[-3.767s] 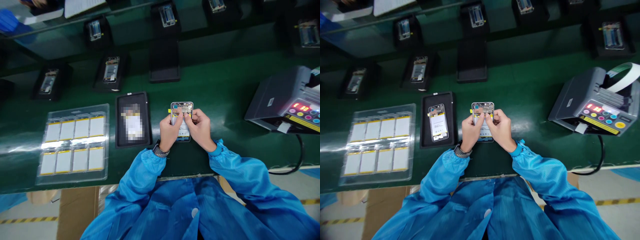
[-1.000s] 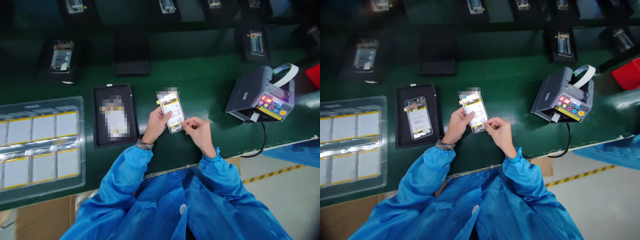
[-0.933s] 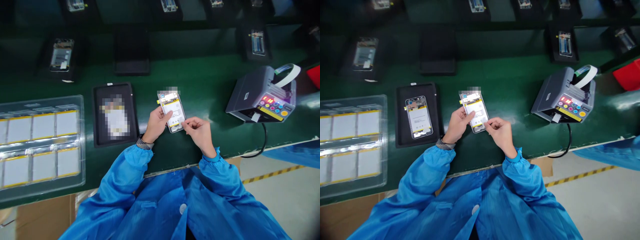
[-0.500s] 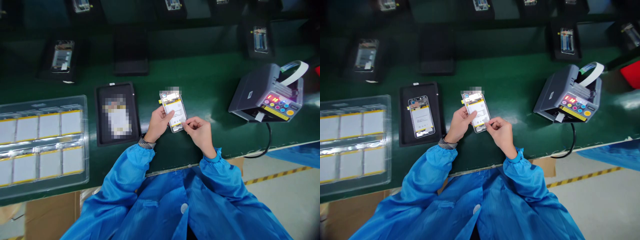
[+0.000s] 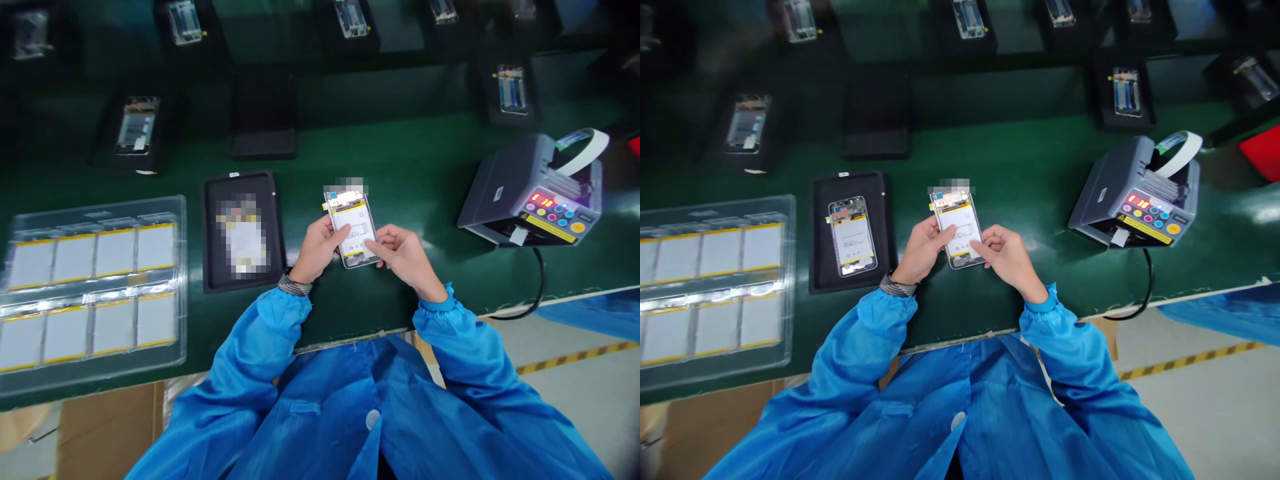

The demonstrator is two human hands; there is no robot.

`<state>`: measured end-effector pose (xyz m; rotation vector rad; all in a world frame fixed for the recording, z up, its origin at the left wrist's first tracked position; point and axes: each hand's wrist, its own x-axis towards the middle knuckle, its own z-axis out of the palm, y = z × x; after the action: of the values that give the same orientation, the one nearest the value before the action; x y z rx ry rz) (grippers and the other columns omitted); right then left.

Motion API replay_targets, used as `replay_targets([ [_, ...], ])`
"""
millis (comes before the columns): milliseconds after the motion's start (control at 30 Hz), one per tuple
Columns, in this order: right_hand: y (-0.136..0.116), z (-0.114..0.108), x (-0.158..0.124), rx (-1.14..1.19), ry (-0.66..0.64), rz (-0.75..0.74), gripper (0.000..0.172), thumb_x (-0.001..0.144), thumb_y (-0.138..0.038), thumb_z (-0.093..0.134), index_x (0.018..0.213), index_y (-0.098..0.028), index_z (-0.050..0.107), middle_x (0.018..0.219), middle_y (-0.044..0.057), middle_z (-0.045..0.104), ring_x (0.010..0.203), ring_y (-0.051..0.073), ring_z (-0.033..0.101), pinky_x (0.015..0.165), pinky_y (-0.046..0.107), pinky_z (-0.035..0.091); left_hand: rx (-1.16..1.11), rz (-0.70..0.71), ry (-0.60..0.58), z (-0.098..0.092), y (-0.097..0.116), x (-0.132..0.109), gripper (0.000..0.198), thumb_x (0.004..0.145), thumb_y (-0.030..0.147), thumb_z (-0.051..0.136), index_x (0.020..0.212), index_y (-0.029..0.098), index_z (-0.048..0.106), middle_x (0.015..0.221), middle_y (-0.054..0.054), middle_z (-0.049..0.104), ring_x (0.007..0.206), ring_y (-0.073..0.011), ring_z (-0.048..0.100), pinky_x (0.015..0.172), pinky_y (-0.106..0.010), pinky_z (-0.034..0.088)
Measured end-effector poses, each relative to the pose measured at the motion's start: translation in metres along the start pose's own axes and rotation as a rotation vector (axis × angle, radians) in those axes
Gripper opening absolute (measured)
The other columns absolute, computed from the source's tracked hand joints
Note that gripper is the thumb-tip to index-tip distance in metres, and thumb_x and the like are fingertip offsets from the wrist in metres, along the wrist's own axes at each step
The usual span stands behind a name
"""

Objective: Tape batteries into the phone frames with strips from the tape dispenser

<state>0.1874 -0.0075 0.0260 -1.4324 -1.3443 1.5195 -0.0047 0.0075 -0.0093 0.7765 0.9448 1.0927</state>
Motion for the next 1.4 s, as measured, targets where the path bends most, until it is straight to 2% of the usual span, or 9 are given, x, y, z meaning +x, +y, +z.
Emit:
replay_targets([
  [100,-0.009,-0.001,0.006,0.056,-0.058,0.020,0.051,0.074,-0.063,0.083,0.084,-0.020,0.057,0.068,0.000,0.067,0.051,0.011,0.055,0.042,0.023,0.045,-0.001,-0.012,0.001,-0.002,0.000,0.001,0.059,0.076,0.046,0.087,0.121,0.014,0.067,0.118,-0.013,0.076,0.097,-0.0279,0.074,0.078,-0.036,0.060],
  [300,-0.010,0.002,0.007,0.114,-0.182,0.042,0.056,0.067,-0.053,0.092,0.094,-0.020,0.055,0.079,0.002,0.075,0.050,0.010,0.058,0.045,0.024,0.049,0.001,-0.018,0.014,-0.002,0.002,0.000,0.059,0.076,0.048,0.087,0.120,0.014,0.068,0.116,-0.013,0.076,0.094,-0.0266,0.074,0.075,-0.034,0.059],
  [500,-0.003,-0.003,0.007,0.117,-0.196,0.043,0.050,0.077,-0.057,0.084,0.097,-0.019,0.058,0.076,0.002,0.075,0.051,0.013,0.063,0.046,0.024,0.046,0.030,-0.003,0.012,-0.002,0.001,0.000,0.056,0.076,0.049,0.087,0.117,0.014,0.069,0.110,-0.011,0.077,0.082,-0.0220,0.072,0.065,-0.029,0.056],
  [633,0.000,-0.007,0.010,0.094,-0.188,0.014,0.045,0.088,-0.060,0.073,0.102,-0.019,0.060,0.071,0.002,0.073,0.052,0.013,0.065,0.047,0.024,0.044,0.016,-0.001,0.021,-0.003,0.003,0.001,0.057,0.076,0.049,0.087,0.119,0.014,0.069,0.112,-0.011,0.077,0.085,-0.0222,0.073,0.065,-0.028,0.056],
  [800,-0.001,-0.005,0.010,0.099,-0.214,0.021,0.052,0.077,-0.057,0.084,0.103,-0.020,0.058,0.082,0.003,0.076,0.055,0.013,0.065,0.051,0.025,0.049,0.033,0.004,0.036,-0.004,0.005,0.001,0.059,0.076,0.050,0.086,0.120,0.015,0.068,0.117,-0.012,0.076,0.091,-0.0256,0.074,0.068,-0.031,0.058],
  [900,-0.002,-0.003,0.008,0.115,-0.207,0.028,0.055,0.071,-0.056,0.089,0.099,-0.020,0.057,0.086,0.003,0.077,0.057,0.013,0.064,0.055,0.027,0.053,0.059,0.008,0.029,-0.004,0.005,0.001,0.059,0.077,0.052,0.085,0.120,0.016,0.069,0.118,-0.012,0.076,0.093,-0.0270,0.074,0.070,-0.033,0.060],
  [1233,0.000,-0.003,0.008,0.119,-0.203,0.013,0.052,0.076,-0.057,0.085,0.100,-0.020,0.057,0.085,0.003,0.078,0.057,0.013,0.066,0.053,0.026,0.054,0.097,0.029,0.031,-0.002,0.005,-0.001,0.057,0.079,0.052,0.084,0.119,0.015,0.069,0.116,-0.013,0.077,0.092,-0.0273,0.074,0.069,-0.034,0.060],
  [1400,0.000,0.008,0.009,0.121,-0.052,0.030,0.057,0.072,-0.064,0.085,0.088,-0.021,0.052,0.073,0.002,0.074,0.049,0.012,0.061,0.043,0.023,0.047,0.111,0.049,0.028,-0.001,0.004,0.000,0.060,0.078,0.053,0.084,0.120,0.014,0.068,0.114,-0.013,0.077,0.090,-0.0266,0.074,0.072,-0.035,0.060],
])
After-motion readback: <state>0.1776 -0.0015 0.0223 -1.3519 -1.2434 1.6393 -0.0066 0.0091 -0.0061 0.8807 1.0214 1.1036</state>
